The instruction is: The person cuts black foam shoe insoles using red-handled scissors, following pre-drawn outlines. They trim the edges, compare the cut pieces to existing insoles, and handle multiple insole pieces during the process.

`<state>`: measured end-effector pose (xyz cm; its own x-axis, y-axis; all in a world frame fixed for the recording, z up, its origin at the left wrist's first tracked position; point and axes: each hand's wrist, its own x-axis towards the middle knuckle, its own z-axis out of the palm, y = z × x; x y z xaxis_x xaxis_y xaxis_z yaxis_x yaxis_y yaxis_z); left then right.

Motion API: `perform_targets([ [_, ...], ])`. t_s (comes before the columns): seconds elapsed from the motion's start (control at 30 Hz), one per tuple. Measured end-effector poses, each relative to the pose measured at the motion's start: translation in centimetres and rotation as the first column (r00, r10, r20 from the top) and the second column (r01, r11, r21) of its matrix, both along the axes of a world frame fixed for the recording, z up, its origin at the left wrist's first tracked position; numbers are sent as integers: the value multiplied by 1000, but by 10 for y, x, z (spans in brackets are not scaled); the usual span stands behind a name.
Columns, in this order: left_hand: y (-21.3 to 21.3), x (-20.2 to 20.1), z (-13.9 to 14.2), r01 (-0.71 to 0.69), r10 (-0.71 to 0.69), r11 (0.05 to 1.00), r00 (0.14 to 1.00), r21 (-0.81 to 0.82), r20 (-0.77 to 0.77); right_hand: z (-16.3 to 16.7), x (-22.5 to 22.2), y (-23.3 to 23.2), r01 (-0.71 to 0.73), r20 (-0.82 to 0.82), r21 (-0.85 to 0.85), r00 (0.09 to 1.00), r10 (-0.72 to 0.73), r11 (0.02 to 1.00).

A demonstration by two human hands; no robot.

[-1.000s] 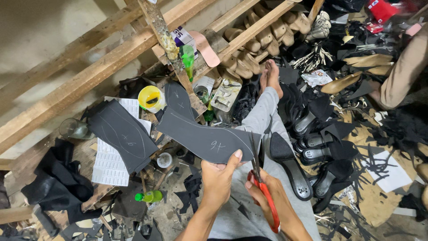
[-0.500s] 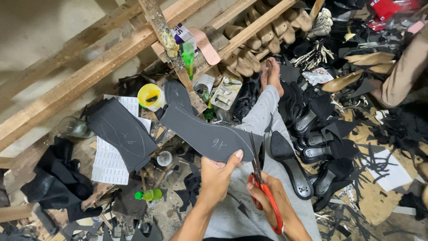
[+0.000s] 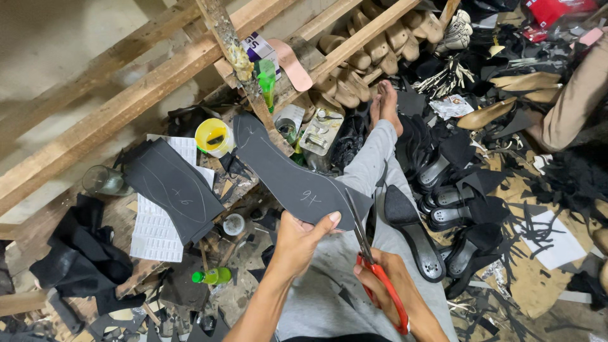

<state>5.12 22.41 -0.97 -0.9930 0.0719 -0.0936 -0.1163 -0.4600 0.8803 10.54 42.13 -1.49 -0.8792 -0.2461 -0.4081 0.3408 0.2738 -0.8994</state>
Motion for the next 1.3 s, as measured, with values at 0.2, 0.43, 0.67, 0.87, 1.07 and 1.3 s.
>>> perform_targets([
  [0.2,-5,-4,-4,15,-13,999,999,-50,32,-7,1,5,-50,-174,83,983,64,995],
  [0.43,0,3,-5,71,-73,990,997,-121,-11,2,-3,1,-38,-95,86,994,46,996],
  [0.67,-1,8,1,113,-110,989,993,-94,35,-5,-1,2,-13,-173,108,984,32,994],
  [0.87,-4,6,5,169,-162,983,982,-74,98,-3,-1,1,-38,-30,160,999,43,986],
  [1.07,-5,13,4,245,-234,959,968,-145,86,-5,0,2,-2,-78,49,997,6,999],
  [1.3,-4,4,9,11,-3,993,998,-117,68,-16,1,2,-30,-233,142,970,63,989],
])
